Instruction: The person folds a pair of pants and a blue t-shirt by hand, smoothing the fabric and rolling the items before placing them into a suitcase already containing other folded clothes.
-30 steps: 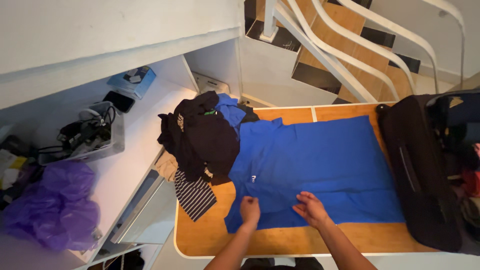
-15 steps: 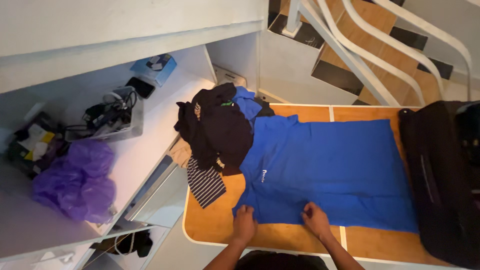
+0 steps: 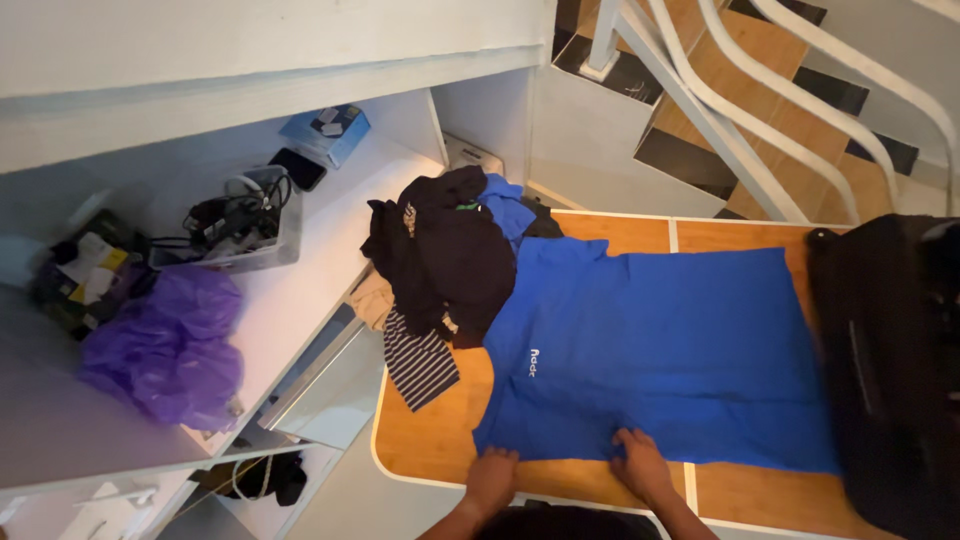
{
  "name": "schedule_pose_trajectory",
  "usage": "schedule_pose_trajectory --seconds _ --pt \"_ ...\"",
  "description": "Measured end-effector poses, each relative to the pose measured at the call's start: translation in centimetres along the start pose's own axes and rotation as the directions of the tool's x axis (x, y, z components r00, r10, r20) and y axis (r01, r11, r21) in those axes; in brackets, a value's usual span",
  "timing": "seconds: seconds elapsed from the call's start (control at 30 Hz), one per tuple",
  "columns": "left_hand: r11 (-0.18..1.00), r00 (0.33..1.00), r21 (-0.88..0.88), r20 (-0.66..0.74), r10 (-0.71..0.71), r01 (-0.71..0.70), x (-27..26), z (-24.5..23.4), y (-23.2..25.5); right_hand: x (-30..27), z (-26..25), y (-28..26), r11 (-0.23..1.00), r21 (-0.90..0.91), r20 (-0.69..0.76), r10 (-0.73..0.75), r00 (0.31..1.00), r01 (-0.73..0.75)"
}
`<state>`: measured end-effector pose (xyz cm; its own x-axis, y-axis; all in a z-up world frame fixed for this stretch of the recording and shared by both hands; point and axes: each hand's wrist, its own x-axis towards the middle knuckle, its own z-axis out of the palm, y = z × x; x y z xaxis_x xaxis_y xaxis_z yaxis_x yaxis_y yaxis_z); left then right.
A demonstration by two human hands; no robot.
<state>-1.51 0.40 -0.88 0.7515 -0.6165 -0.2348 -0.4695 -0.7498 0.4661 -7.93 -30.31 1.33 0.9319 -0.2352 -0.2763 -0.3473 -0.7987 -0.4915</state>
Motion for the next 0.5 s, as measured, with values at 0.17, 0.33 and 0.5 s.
schedule_pose_trajectory --seconds 0.17,0.33,0.5 --pt "0.995 0.982 -0.068 0.175 -0.065 0.077 0.4 -0.1 -0.9 -0.5 0.6 -0.6 0.997 -0.048 0.015 0.053 0.999 -0.052" --pt "0.961 0.912 -0.265 -0.372 -0.173 0.074 3.7 -1.8 -1.8 -1.2 2.1 -1.1 0.942 -0.334 0.09 0.011 0.996 0.02" --pt "0.846 0.688 -0.455 -0.52 -0.506 0.278 10.9 -1.3 -4.2 -1.5 3.1 -2.2 0.942 -0.29 0.082 -0.154 0.985 0.172"
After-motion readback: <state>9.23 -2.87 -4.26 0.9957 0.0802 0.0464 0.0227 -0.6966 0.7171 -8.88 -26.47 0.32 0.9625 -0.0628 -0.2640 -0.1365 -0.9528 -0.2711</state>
